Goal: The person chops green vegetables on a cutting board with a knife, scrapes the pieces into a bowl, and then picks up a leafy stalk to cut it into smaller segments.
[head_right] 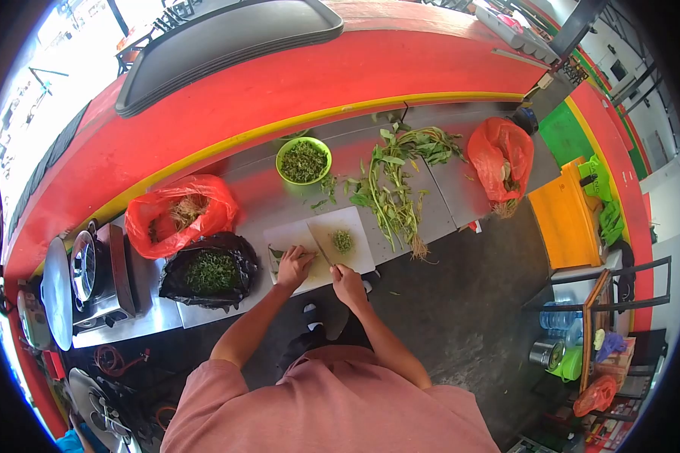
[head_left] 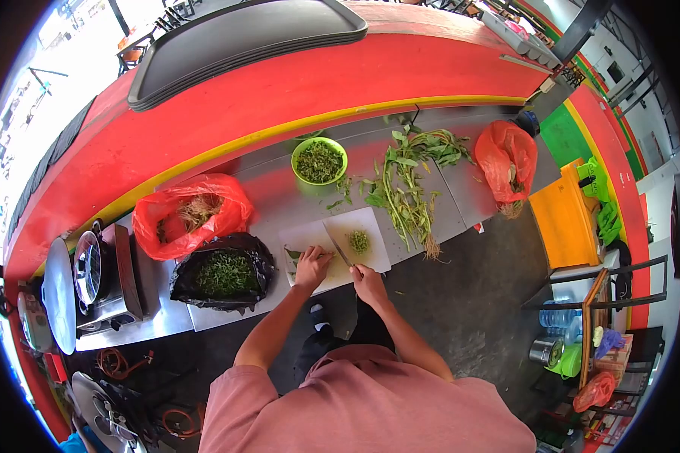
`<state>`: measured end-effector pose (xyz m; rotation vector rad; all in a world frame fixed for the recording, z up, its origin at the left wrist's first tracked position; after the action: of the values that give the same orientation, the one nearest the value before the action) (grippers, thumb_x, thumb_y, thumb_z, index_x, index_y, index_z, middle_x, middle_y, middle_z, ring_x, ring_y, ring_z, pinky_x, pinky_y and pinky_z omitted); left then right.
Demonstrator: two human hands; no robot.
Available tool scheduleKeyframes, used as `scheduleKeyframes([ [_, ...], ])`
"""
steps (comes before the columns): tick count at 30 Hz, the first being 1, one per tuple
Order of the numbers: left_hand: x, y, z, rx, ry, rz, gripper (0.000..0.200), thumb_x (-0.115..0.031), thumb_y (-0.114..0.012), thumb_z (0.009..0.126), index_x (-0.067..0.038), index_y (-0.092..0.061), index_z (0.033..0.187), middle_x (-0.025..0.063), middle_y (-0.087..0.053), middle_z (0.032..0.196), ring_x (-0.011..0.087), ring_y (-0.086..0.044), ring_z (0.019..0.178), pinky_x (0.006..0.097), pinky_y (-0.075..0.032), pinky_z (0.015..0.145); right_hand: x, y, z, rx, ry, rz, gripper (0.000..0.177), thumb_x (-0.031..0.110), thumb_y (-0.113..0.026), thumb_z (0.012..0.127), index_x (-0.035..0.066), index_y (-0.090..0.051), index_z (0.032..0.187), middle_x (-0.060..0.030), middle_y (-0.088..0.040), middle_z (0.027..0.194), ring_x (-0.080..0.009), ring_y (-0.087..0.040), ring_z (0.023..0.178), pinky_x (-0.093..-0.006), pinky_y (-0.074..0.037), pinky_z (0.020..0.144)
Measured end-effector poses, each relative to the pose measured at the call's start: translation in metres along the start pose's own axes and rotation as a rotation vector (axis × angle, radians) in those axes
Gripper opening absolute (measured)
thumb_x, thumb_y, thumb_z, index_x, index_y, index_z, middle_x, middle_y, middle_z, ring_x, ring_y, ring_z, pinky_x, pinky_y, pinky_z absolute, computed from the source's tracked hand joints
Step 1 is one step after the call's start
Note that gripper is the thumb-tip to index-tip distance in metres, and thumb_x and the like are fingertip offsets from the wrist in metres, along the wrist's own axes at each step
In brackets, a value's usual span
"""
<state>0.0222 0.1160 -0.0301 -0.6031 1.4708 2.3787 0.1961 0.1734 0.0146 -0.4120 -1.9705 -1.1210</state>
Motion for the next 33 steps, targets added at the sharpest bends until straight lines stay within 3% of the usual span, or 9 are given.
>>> scheduleKeyframes([
  [5, 0.003, 0.002, 0.002, 0.023, 0.047, -0.049, 0.012, -0.014, -0.070, 0.080, -0.014, -0.075, 0.091, 0.0021, -0.057, 0.089, 0.0237, -0.059, 0.094, 0.0402, -0.050, 0.079, -0.013, -0.015, -0.026, -0.149, 0.127, -0.023, 0.024, 0.023, -0.056, 0.097, 0.002, -0.064, 0.102, -0.0231, -0.065, 0.081, -0.0434, -0.064, 0.081, -0.0473, -0.050, 0.066],
  [7, 0.005, 0.002, 0.004, 0.031, 0.048, -0.093, 0.011, -0.014, -0.070, 0.080, -0.014, -0.075, 0.090, 0.0026, -0.058, 0.089, 0.0241, -0.059, 0.093, 0.0398, -0.051, 0.080, -0.019, -0.022, -0.031, -0.220, 0.129, -0.018, 0.023, 0.022, -0.058, 0.096, 0.002, -0.065, 0.107, -0.0233, -0.066, 0.082, -0.0434, -0.064, 0.081, -0.0475, -0.051, 0.067],
  [8, 0.004, 0.001, 0.003, 0.032, 0.050, -0.096, 0.011, -0.014, -0.070, 0.080, -0.014, -0.075, 0.090, 0.0026, -0.058, 0.089, 0.0241, -0.059, 0.093, 0.0398, -0.051, 0.080, -0.023, -0.027, -0.030, -0.177, 0.135, -0.093, 0.027, 0.024, -0.055, 0.098, 0.002, -0.064, 0.109, -0.0235, -0.068, 0.092, -0.0431, -0.064, 0.087, -0.0494, -0.052, 0.072],
  [11, 0.005, 0.000, 0.004, 0.035, 0.037, -0.074, 0.011, -0.015, -0.070, 0.080, -0.014, -0.075, 0.090, 0.0021, -0.058, 0.090, 0.0238, -0.059, 0.095, 0.0396, -0.050, 0.080, -0.031, -0.037, -0.014, -0.243, 0.245, -0.162, 0.027, 0.026, -0.055, 0.098, 0.002, -0.064, 0.108, -0.0222, -0.068, 0.091, -0.0430, -0.065, 0.085, -0.0499, -0.052, 0.070],
  [14, 0.000, 0.004, 0.002, -0.001, 0.001, -0.032, 0.011, -0.015, -0.070, 0.081, -0.014, -0.075, 0.090, 0.0017, -0.058, 0.091, 0.0236, -0.058, 0.097, 0.0399, -0.050, 0.081, -0.012, -0.030, 0.002, -0.199, 0.167, -0.110, 0.023, 0.023, -0.056, 0.097, 0.003, -0.063, 0.105, -0.0237, -0.065, 0.082, -0.0448, -0.063, 0.082, -0.0488, -0.050, 0.067],
  [21, 0.005, -0.001, -0.001, 0.023, 0.115, -0.052, 0.011, -0.015, -0.070, 0.080, -0.016, -0.076, 0.090, -0.0011, -0.060, 0.093, 0.0226, -0.059, 0.097, 0.0413, -0.048, 0.082, -0.001, -0.017, -0.016, -0.096, 0.028, -0.093, 0.024, 0.024, -0.055, 0.098, 0.003, -0.064, 0.104, -0.0242, -0.066, 0.084, -0.0447, -0.063, 0.084, -0.0488, -0.050, 0.069],
  [24, 0.008, -0.002, -0.002, 0.025, 0.148, -0.078, 0.011, -0.015, -0.071, 0.080, -0.017, -0.076, 0.090, -0.0014, -0.061, 0.093, 0.0222, -0.059, 0.095, 0.0412, -0.047, 0.081, -0.016, -0.034, -0.022, -0.229, 0.208, -0.137, 0.026, 0.026, -0.053, 0.099, 0.005, -0.064, 0.109, -0.0221, -0.069, 0.091, -0.0429, -0.065, 0.086, -0.0513, -0.052, 0.071],
  [33, 0.005, 0.001, 0.000, 0.066, 0.217, -0.122, 0.015, -0.013, -0.071, 0.078, -0.016, -0.077, 0.092, 0.0000, -0.064, 0.093, 0.0240, -0.061, 0.096, 0.0420, -0.047, 0.083, -0.004, -0.026, 0.003, -0.122, 0.109, -0.077, 0.028, 0.024, -0.055, 0.098, 0.000, -0.064, 0.107, -0.0246, -0.067, 0.086, -0.0439, -0.064, 0.084, -0.0482, -0.050, 0.069],
])
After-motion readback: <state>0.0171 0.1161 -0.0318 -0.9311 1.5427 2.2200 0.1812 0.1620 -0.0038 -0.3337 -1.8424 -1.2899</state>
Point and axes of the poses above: each hand's wrist, its own z-axis towards the middle knuckle, its own y-axis out of the back of the hand, x = y × z, the point moved 4 cm from there along z, towards the middle knuckle
